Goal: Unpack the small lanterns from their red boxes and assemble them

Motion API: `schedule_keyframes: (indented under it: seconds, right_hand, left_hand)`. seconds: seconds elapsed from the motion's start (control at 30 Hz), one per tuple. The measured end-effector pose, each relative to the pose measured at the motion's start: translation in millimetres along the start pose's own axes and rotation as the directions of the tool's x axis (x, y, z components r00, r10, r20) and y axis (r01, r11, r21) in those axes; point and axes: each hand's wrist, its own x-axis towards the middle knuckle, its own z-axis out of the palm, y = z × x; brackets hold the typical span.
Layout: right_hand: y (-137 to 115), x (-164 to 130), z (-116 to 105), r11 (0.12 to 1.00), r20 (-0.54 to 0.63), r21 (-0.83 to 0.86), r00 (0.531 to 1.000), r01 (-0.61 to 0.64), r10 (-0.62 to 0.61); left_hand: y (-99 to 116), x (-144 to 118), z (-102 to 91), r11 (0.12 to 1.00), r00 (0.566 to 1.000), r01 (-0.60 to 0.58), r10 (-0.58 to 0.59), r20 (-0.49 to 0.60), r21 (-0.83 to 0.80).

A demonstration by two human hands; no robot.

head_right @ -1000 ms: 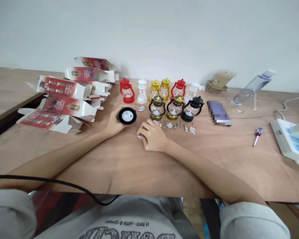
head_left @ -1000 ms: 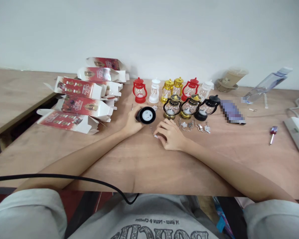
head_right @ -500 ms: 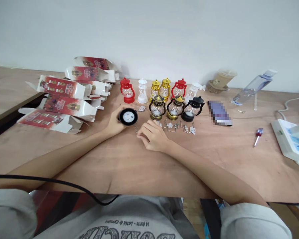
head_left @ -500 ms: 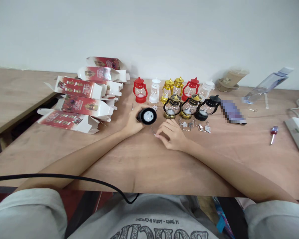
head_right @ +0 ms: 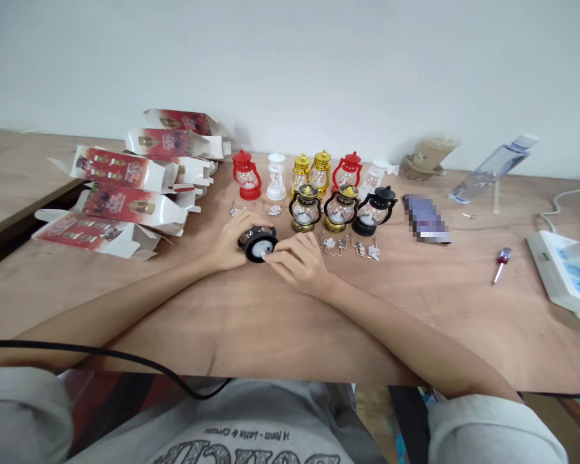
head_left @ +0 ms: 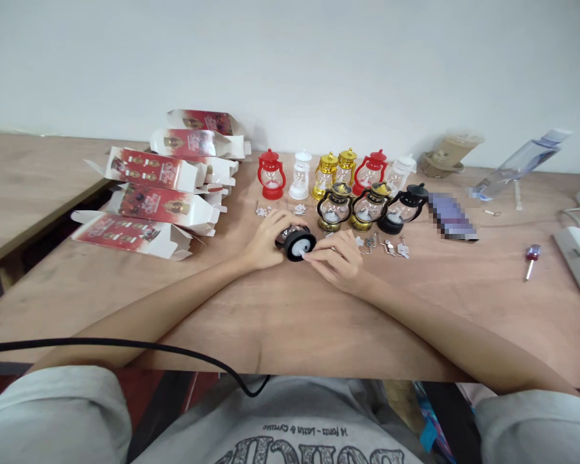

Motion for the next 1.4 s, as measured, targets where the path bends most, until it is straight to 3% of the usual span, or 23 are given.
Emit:
schedule_keyframes:
  seconds: [0.3,0.6,0.83,1.4]
  right_hand:
    - [-4.1,6.2,-2.7,0.997,-0.074,-0.025,0.995,0.068,-0.07]
    - [-4.1,4.0,-1.9,0.996,-0.036,-0.082,0.999,0.029,-0.032]
    - [-5.4,9.0,-3.6,0.994,-0.132,-0.041,0.985,0.103,-0.107]
    - [-4.6,9.3,-3.7,0.992,-0.106,-0.064,0.987,0.113,-0.119]
  left_hand:
    - [-3.9,-1.3,0.8,0.997,0.997,-0.078,0.077,0.025,0.014]
    - [-0.8,-0.2,-0.3,0.998,0.997,-0.063,0.061,0.051,0.023]
    - [-1.8,-0.9,0.4,0.998,0.996,-0.052,0.051,0.068,0.021]
    - [-0.6,-0.2,-0.2,0.997,0.994,-0.059,0.055,0.091,0.046]
